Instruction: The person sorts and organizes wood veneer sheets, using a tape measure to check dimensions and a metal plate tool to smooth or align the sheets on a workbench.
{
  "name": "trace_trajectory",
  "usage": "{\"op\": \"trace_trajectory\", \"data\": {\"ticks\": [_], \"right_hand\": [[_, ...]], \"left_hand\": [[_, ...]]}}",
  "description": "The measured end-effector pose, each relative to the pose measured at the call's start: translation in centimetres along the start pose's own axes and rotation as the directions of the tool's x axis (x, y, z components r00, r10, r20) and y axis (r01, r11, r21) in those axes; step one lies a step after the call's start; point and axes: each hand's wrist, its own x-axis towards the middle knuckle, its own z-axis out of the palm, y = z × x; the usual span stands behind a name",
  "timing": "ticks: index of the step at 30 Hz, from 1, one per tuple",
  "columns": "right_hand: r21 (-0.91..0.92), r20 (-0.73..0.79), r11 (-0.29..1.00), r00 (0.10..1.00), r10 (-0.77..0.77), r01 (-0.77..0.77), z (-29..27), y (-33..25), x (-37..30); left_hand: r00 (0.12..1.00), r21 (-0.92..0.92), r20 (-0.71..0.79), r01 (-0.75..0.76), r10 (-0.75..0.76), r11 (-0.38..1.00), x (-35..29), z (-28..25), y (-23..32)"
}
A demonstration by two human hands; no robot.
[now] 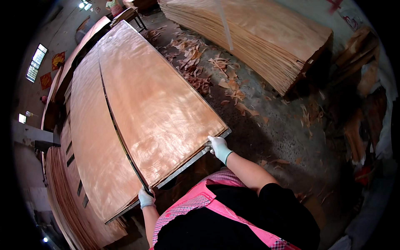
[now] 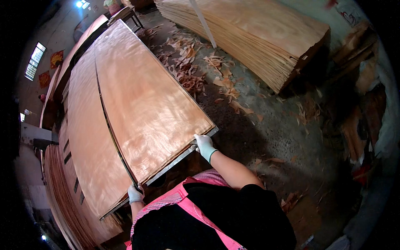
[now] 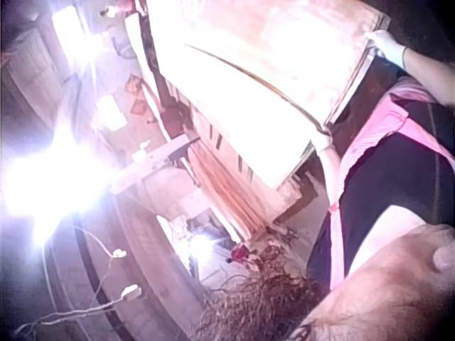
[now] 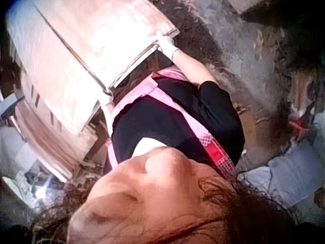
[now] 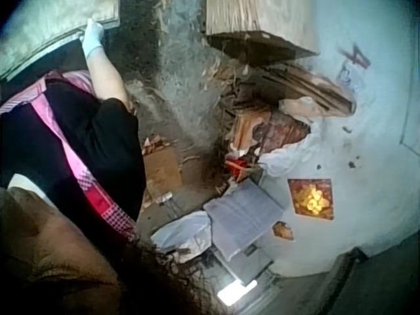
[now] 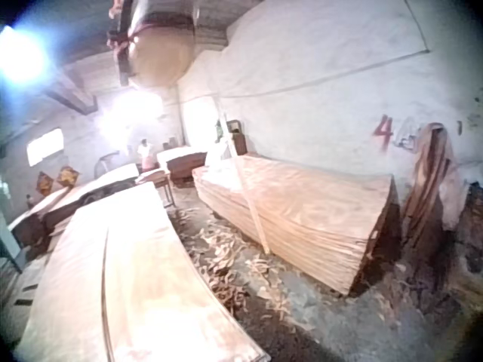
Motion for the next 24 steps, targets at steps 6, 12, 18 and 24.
{"op": "trace_trajectory", "data": {"ticks": [6, 12, 18, 24], "right_hand": [[-0.202, 0.011, 0.977, 0.998, -0.064, 0.065, -1.3, 0.3, 0.7], [-0.753, 0.198, 0.228, 0.543, -0.816, 0.617, -5.4, -3.8, -0.6], [-0.975, 0.147, 0.064, 0.833, -0.533, 0.214, -3.6, -7.7, -1.2], [-0.949, 0.155, 0.155, 0.836, -0.527, 0.274, -3.1, -8.4, -0.5]], "left_hand": [[0.998, 0.039, 0.029, -0.049, 0.048, 0.998, 0.9, -1.3, -0.6], [0.997, 0.055, -0.034, -0.064, 0.066, 0.996, 0.2, 0.2, -1.0], [0.996, 0.092, 0.036, -0.079, 0.076, 0.993, 1.3, -0.5, -1.1], [0.994, 0.106, -0.034, -0.104, 0.108, 0.989, 1.6, -1.0, -1.6]]}}
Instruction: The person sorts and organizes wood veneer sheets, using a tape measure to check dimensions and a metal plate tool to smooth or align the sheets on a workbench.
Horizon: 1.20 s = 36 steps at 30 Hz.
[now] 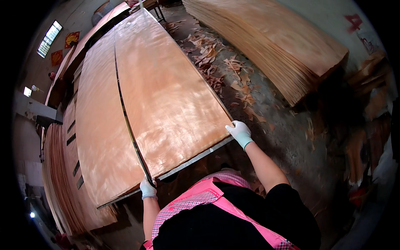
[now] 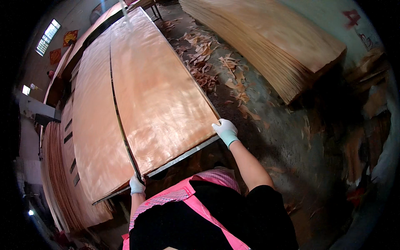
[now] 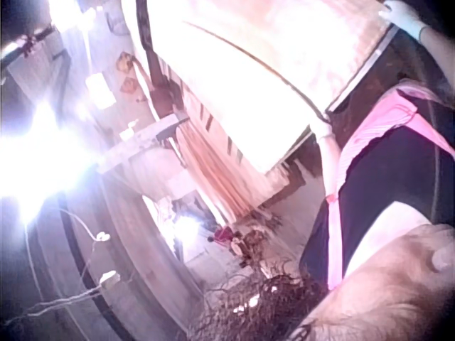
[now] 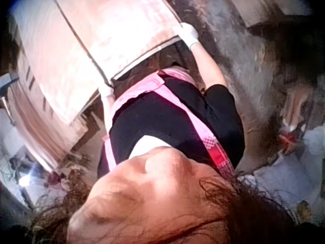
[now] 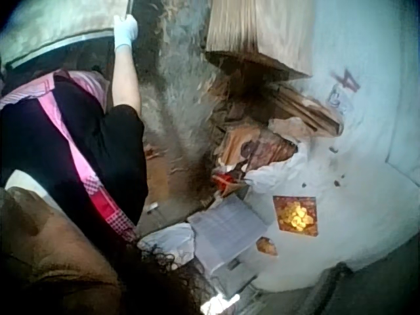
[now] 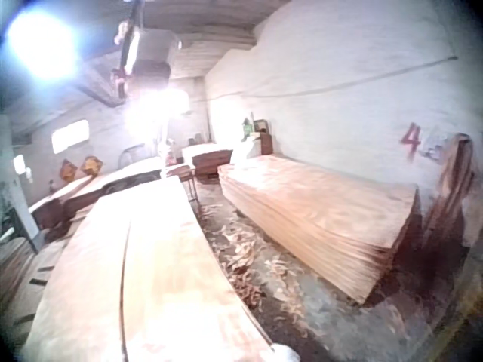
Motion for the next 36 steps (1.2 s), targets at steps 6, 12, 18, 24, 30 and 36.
{"op": "trace_trajectory", "data": {"ticks": [6, 12, 18, 24, 30, 36], "right_hand": [[0.218, -0.080, 0.969, 0.991, -0.104, 0.119, 1.5, 0.2, -0.4], [0.218, 0.024, 0.882, 0.901, -0.434, 0.419, 3.1, -8.4, -3.9], [0.568, -0.100, 0.603, 0.775, -0.624, 0.560, -5.5, -19.9, -8.0], [0.822, -0.363, 0.361, 0.894, -0.263, 0.440, -5.7, -10.2, -5.2], [0.881, 0.147, 0.430, 0.977, 0.154, -0.200, 2.3, -0.1, -1.0], [0.807, 0.053, 0.564, 0.974, 0.222, -0.172, 5.9, 2.5, -1.1]], "left_hand": [[0.999, 0.023, 0.002, -0.033, 0.033, 0.999, -1.5, 1.9, 0.4], [0.998, -0.014, -0.044, -0.035, 0.034, 0.999, -0.1, -0.5, -0.2], [0.966, 0.003, 0.257, 0.020, -0.020, 1.000, -5.1, -0.2, 1.4], [0.827, -0.398, 0.515, 0.462, -0.224, 0.793, -11.1, -0.6, 3.6], [0.880, -0.494, 0.331, 0.469, -0.340, 0.732, -4.3, -0.6, 2.1], [0.999, -0.107, -0.025, -0.041, 0.039, 0.993, -4.6, 1.9, -0.6]]}}
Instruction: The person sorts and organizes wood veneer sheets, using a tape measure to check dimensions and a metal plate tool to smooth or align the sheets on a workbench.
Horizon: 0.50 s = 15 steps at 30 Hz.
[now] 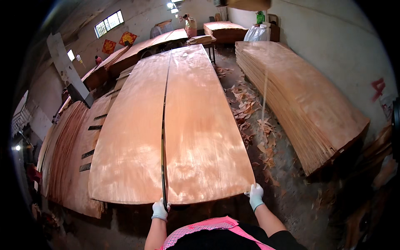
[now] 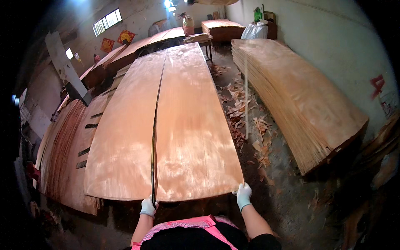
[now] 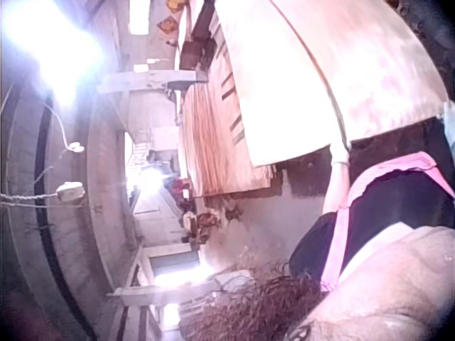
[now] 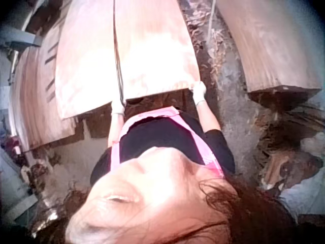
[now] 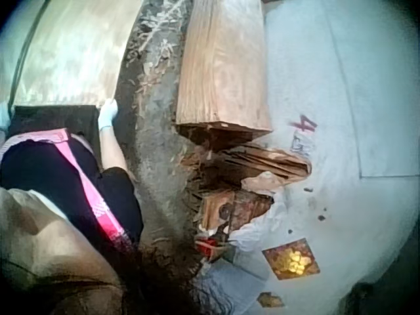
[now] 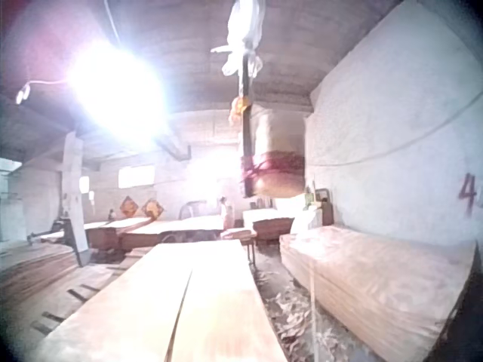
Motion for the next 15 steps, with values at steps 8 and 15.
{"op": "trace_trajectory", "data": {"ticks": [8, 15], "right_hand": [[-0.096, -0.033, 0.980, 0.984, -0.176, 0.172, 2.2, -1.5, 1.8], [-0.055, -0.098, 0.996, 0.992, -0.077, 0.072, 1.7, -1.2, 0.2]], "left_hand": [[0.996, 0.154, 0.040, -0.079, 0.074, 0.985, 3.6, 0.6, 0.4], [1.000, 0.011, -0.014, 0.007, -0.007, 1.000, 1.9, 0.5, -0.1]]}}
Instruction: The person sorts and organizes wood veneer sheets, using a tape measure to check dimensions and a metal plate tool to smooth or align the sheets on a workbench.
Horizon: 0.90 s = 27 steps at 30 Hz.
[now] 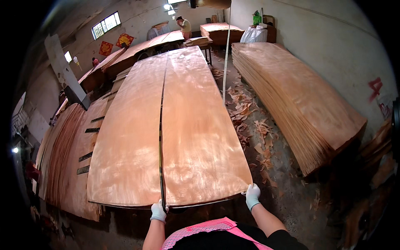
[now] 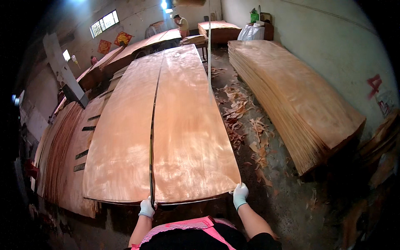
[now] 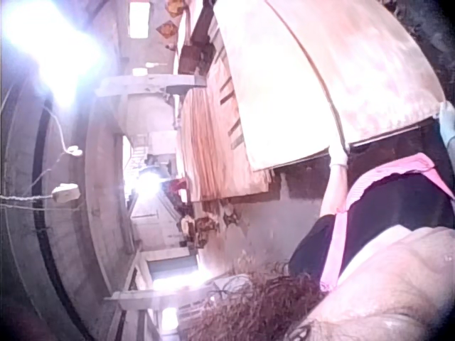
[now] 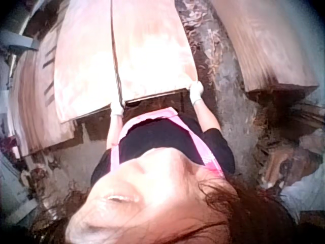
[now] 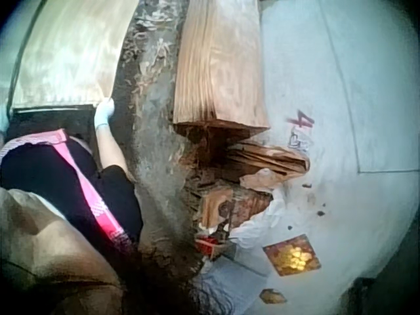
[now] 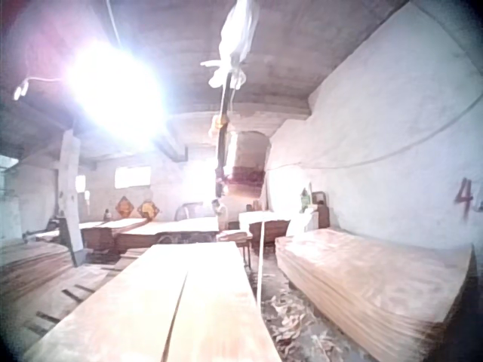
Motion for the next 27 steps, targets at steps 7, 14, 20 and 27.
{"op": "trace_trajectory", "data": {"ticks": [7, 14, 20, 27], "right_hand": [[-0.055, 0.028, 0.994, 0.995, -0.092, 0.094, -0.3, 0.1, 0.0], [-0.545, 0.363, 0.618, 0.824, -0.435, 0.566, 1.0, -2.7, -6.8], [0.266, 0.115, 0.911, 0.949, 0.293, -0.314, 1.8, 0.7, -4.6], [0.319, 0.210, 0.834, 0.892, 0.401, -0.450, 1.4, 1.1, -3.1]], "left_hand": [[0.996, -0.042, 0.086, -0.016, 0.019, 0.999, 1.0, 0.4, 0.7], [0.989, -0.001, 0.091, 0.114, -0.114, 0.993, 1.0, -1.0, 0.1], [0.987, -0.019, 0.079, 0.143, -0.141, 0.989, 2.3, -0.8, 0.7], [0.984, 0.012, 0.127, 0.123, -0.123, 0.992, 2.0, -0.7, 0.9]]}}
